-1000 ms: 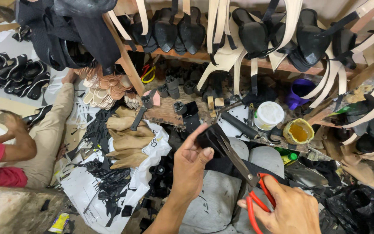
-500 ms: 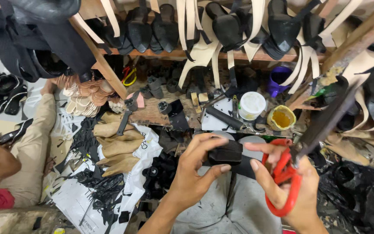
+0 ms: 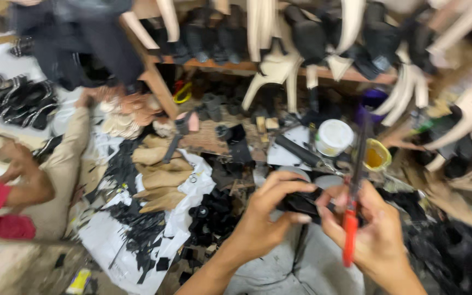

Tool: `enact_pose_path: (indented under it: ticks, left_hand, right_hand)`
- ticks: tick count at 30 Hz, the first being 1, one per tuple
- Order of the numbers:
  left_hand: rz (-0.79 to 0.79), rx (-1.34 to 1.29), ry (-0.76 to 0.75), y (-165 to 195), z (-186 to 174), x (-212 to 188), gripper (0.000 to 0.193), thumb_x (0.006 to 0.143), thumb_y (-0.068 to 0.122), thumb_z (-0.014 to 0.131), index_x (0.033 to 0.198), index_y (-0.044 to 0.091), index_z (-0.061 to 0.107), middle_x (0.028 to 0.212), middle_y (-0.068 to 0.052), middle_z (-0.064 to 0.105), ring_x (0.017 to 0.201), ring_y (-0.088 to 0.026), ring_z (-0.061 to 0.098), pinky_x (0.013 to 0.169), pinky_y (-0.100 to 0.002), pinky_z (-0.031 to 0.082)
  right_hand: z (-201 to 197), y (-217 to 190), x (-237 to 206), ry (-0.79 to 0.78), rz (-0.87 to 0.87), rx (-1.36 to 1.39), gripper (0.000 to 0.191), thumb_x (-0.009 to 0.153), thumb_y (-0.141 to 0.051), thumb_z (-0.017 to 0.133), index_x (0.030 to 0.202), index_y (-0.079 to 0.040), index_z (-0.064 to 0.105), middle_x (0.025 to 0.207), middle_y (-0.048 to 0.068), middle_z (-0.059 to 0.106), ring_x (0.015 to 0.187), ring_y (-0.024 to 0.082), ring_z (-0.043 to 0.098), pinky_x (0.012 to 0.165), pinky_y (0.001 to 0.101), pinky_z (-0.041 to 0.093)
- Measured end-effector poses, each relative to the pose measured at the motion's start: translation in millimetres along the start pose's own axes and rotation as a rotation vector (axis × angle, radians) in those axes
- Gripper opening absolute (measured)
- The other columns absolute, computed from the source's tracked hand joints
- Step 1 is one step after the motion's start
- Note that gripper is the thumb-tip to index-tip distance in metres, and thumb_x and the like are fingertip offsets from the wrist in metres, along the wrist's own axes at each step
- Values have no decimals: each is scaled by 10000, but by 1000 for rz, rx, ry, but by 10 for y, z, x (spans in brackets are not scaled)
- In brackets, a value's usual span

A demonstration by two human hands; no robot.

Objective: The person sits on the floor and repeatedly wraps a black rubber strip around a cylindrical shoe heel, trims the excess with red-handled scissors, and checks the fit. The person repeats this process for multiple heels, discarding the trimmed pieces.

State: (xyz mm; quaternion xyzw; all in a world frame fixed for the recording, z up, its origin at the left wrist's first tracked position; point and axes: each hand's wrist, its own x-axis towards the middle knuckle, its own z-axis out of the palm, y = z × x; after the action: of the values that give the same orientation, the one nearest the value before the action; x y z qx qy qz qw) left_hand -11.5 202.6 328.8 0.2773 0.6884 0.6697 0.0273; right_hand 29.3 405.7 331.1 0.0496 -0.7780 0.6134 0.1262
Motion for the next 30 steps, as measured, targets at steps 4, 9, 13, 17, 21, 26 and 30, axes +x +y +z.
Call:
enact_pose_path:
  ticks: [4,9,13,17,21,26,30]
  left_hand:
    - [47,50,-34,-38,-61,-43,368,856,92,798,1208,95,691,1319,-121,603,1257,-263,627,1060,-339,519]
    - [113,51,-1,-147,-89,-57,324,864,127,814,1169,98,708,1366,-144,602,1372,-303,593,1114,-383,499]
    - [115,73,77,-185,-61,-85,308,874,139,819,1162,98,717,1313,-140,626,1367,-299,604,1130,-393,503]
    - [3,-174,93,-228,-17,-88,418,879,87,805,1263,48,644,1361,-120,607,1308,-238,614,1093,-373,530]
    - [-27,-446,119,-342,12,-41,633,831,0,805,1374,15,480,1365,-103,602,1297,-171,591,1128,-336,479]
    - [-32,-735,167,-508,-187,26,592,881,-24,793,1405,-31,519,1330,-140,612,1248,-204,607,1118,-366,501]
    - [0,-895,256,-535,-380,22,649,905,-18,779,1477,-45,472,1351,-129,594,1240,-185,606,1088,-317,521]
  right_hand:
    - [-11,90,32,-20,27,94,375,727,111,743,978,-41,510,962,106,691,824,138,655,683,261,549]
    - [21,99,35,-12,-158,29,309,779,134,743,918,-39,528,781,55,575,1076,246,721,868,284,557]
    - [106,69,57,50,-72,39,309,775,149,735,940,-20,535,809,66,533,1018,255,750,778,269,563]
    - [129,37,85,136,1,8,317,764,149,738,963,3,537,945,133,690,901,250,733,667,252,491]
    - [54,147,63,111,17,-25,282,799,126,724,981,0,550,950,160,714,882,215,738,637,246,516]
    - [-275,500,18,97,44,-256,243,910,-47,773,1048,12,582,849,162,660,649,205,702,582,293,542]
    - [-486,667,-16,-258,208,-355,462,882,-319,777,1197,-50,575,790,116,620,705,222,610,613,360,531]
